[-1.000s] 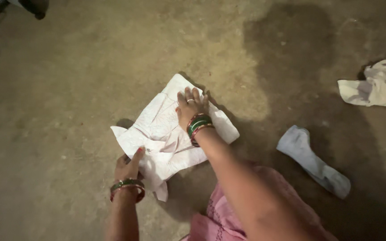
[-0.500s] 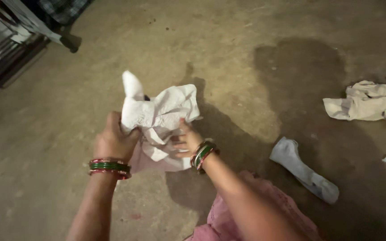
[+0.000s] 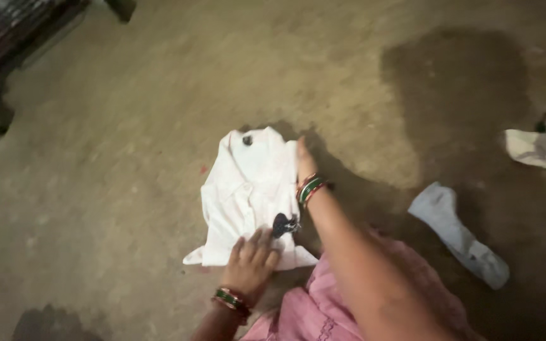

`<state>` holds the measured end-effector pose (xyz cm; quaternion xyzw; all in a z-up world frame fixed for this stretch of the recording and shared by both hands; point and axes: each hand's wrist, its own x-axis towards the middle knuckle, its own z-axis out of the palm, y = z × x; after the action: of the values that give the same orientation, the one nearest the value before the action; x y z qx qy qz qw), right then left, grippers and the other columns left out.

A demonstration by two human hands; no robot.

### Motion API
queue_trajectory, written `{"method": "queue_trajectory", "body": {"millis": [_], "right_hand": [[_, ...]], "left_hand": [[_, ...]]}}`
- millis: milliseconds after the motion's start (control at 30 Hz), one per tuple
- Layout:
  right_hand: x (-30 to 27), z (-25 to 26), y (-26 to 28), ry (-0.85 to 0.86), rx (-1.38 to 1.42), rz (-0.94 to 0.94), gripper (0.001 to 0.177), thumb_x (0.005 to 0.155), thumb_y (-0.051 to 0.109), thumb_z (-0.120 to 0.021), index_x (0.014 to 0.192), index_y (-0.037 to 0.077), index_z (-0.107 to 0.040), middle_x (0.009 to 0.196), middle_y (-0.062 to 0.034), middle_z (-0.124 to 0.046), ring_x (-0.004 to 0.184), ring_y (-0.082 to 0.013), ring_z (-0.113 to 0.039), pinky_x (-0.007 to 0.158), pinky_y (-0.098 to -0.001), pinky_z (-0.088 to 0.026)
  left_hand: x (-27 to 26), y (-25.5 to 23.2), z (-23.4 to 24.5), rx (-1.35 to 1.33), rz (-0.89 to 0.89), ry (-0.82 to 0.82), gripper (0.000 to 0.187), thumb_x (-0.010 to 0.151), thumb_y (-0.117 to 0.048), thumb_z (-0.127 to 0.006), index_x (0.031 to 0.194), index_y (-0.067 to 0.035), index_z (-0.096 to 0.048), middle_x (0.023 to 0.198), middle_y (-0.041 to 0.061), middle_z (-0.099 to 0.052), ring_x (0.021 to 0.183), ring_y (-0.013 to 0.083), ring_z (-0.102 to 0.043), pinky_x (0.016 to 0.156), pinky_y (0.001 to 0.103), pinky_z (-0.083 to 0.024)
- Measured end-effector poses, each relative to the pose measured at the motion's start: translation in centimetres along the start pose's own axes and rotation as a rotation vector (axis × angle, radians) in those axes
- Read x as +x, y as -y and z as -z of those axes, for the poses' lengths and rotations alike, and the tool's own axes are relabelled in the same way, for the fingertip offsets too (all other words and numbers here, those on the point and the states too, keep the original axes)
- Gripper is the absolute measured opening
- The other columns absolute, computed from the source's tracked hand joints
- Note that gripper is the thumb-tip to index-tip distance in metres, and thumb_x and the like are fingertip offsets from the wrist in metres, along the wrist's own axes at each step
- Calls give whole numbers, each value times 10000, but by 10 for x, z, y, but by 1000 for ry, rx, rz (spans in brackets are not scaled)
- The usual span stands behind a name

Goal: The person folds a white shirt on the floor, smoothing and aligning the fabric, then places it on a small stack. They then pick up a beige t-shirt, unfold it, and begin folding it in the same manner.

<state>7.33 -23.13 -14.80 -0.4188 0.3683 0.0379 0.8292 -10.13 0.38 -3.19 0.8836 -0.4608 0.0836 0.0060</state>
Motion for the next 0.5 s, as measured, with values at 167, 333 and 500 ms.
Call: {"method": "queue_trajectory", "body": {"millis": [167, 333, 500], "right_hand": [[-7, -4, 20, 45, -2, 81, 963, 860, 765, -455, 1335, -51, -641, 1291, -158, -713, 1177, -267, -657, 1012, -362, -487], [-23, -2, 10, 31, -408, 239, 700, 811, 495, -714, 1281, -17, -630, 1236, -152, -718, 1130, -259, -682, 975, -360, -506], [-36, -24, 0, 181, -461, 580, 694, 786, 211, -851, 1370, -68, -599, 1272, -243, -687, 1144, -363, -655, 979, -427, -519]], "left_hand": [[-18, 6, -6, -356, 213, 7, 492, 742, -95, -653, 1233, -122, -646, 1379, 111, -611, 1251, 330, -578, 1025, 476, -457], [-11, 66, -2, -408, 838, -241, 373, 867, -219, -719, 1223, -121, -664, 1242, 131, -702, 1137, 370, -640, 972, 480, -527], [-12, 72, -15, -528, 1131, 95, 570, 834, -261, -760, 1367, -177, -576, 1290, 196, -618, 1161, 403, -609, 950, 496, -516]]}}
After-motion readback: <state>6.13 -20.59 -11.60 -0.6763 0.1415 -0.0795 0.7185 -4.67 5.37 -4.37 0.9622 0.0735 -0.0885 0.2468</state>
